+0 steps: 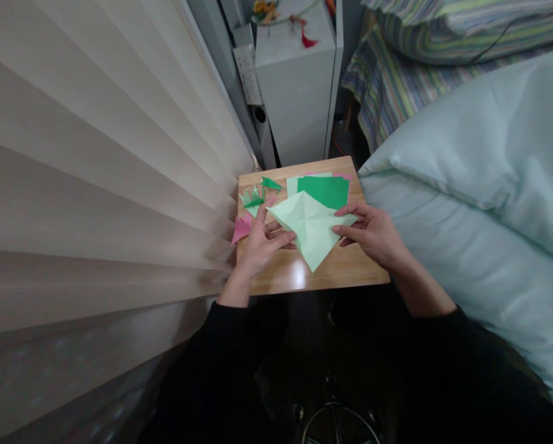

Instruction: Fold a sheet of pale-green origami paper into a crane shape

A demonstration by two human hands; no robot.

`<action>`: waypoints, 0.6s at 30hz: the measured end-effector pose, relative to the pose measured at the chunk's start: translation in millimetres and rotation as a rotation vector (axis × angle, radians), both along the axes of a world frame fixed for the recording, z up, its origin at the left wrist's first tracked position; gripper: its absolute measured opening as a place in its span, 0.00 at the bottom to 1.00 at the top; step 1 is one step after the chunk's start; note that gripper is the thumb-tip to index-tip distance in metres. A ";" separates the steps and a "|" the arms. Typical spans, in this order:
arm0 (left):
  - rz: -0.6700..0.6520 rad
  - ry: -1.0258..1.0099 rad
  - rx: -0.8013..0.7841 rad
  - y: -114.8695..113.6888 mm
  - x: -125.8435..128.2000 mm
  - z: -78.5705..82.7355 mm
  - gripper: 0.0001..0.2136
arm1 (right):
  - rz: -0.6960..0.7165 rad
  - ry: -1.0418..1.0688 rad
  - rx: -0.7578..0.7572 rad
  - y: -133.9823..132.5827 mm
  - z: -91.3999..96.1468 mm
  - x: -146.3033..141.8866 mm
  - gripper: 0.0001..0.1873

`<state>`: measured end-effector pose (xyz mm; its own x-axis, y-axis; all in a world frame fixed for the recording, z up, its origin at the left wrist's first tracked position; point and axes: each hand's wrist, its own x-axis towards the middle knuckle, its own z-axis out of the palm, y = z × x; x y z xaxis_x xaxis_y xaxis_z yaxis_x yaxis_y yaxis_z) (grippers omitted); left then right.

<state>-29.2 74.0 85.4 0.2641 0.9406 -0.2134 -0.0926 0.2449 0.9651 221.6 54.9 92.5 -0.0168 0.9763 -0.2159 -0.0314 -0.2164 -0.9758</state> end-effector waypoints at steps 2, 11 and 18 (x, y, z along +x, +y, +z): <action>0.013 -0.008 -0.052 -2.8 5.5 1.2 0.52 | 0.007 -0.006 0.003 -0.7 -1.7 -3.7 0.22; 0.066 0.039 -0.055 -2.3 8.3 -3.3 0.40 | -0.007 -0.054 0.020 -2.1 -8.8 -8.2 0.23; 0.096 0.027 0.073 -8.1 13.0 -12.4 0.29 | 0.004 -0.024 0.032 -3.3 -12.6 -11.2 0.21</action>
<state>-16.1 65.9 73.0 0.1668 0.9747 -0.1488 -0.0861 0.1648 0.9826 210.5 51.6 79.9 -0.0156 0.9826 -0.1849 -0.0072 -0.1851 -0.9827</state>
